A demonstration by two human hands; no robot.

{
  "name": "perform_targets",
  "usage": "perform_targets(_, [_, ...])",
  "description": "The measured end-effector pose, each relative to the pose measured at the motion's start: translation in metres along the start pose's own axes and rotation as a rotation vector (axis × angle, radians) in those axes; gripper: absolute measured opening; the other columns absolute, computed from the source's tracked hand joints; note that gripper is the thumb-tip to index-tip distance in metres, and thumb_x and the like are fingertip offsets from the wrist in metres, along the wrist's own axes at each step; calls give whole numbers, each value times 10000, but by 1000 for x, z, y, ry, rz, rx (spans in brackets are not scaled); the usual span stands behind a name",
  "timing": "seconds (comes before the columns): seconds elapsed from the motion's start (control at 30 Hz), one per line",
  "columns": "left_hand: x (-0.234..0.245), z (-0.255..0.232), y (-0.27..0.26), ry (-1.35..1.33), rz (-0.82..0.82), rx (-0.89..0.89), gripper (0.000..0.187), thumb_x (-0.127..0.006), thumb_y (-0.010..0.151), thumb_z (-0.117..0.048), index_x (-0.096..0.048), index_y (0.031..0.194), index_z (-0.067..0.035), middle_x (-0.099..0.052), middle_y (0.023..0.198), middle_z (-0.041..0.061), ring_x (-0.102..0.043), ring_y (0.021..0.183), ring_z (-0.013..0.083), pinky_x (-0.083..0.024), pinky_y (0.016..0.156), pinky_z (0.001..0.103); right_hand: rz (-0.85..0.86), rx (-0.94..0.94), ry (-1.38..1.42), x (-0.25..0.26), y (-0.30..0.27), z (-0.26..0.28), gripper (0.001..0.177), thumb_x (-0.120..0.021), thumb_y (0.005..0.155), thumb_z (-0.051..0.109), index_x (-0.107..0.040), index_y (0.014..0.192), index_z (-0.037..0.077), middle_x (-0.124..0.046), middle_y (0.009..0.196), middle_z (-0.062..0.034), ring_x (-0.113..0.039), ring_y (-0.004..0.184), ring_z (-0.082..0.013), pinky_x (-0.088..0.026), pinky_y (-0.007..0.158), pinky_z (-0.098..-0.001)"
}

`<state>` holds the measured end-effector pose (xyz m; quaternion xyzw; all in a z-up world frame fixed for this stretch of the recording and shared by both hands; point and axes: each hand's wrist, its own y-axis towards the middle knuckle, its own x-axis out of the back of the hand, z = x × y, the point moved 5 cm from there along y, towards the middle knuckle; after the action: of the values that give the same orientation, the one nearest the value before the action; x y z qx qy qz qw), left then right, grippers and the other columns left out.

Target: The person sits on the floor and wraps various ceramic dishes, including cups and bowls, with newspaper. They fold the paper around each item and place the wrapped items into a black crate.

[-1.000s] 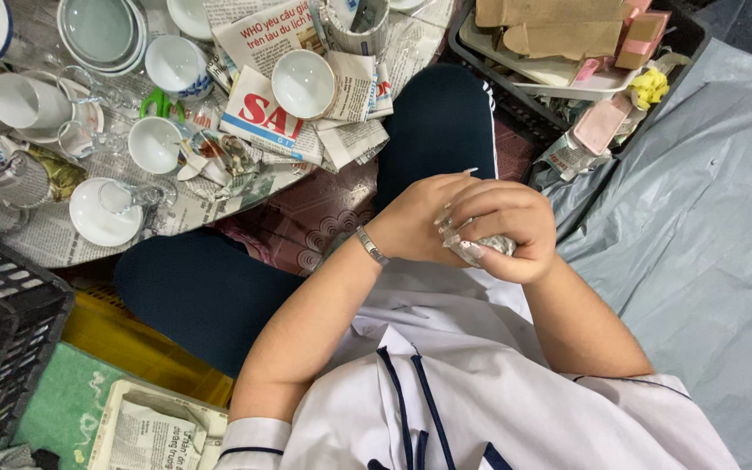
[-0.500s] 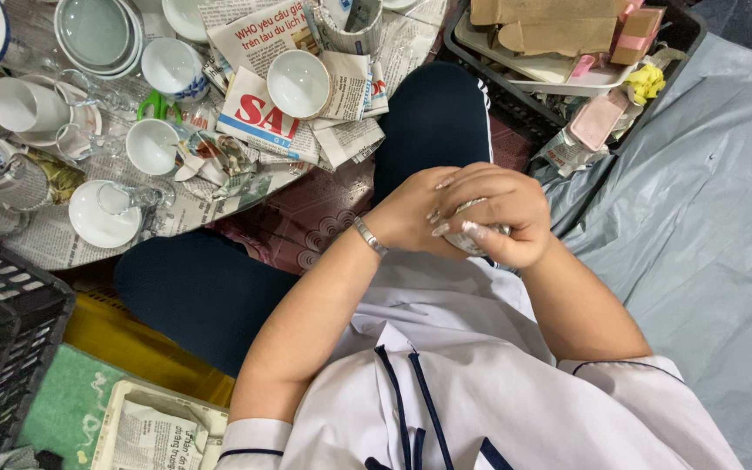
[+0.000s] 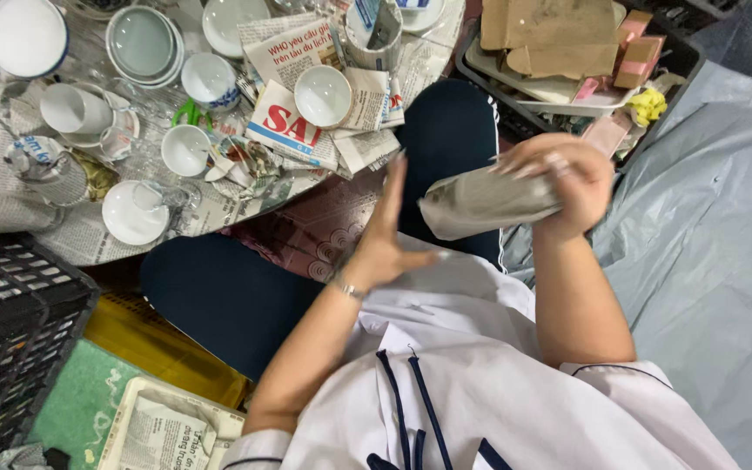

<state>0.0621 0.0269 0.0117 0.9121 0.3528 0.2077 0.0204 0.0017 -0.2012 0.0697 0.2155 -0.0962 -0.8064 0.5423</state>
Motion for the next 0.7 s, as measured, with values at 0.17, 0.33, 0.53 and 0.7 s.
perform_targets(0.17, [-3,-10,-59,53,-515,-117,1247,-834,883,-525,-10,1677,-31,9,1749,252,-61,1668,380,-149,1354,598,-412,-125,404,25,-4,-27,244,-524,990,267,-602,964,36,-649,915,-175,-671,822,-325,-578,808,-453])
perform_targets(0.33, [-35,-72,-64,1010,-344,-512,976,-776,925,-524,-309,1635,-46,-260,1656,156,-236,1580,317,-159,1261,540,-610,-184,555,15,-4,-43,229,-579,1017,232,-600,1023,5,-647,972,-192,-642,918,-306,-514,902,-420])
perform_targets(0.53, [-12,-73,-23,893,-201,-117,855,-797,855,-346,-405,1536,-10,-504,1535,197,-503,1436,348,-338,1245,540,-524,-286,464,-30,-25,-32,243,-582,1000,251,-608,969,11,-652,960,-187,-649,905,-340,-544,933,-481])
perform_targets(0.7, [10,-68,-13,445,-211,46,893,-880,758,-394,-475,1438,21,-601,1351,208,-614,1236,393,-502,1075,486,-297,-267,299,-60,-31,-21,198,-528,1012,152,-613,985,-25,-659,992,-227,-662,905,-330,-571,908,-474])
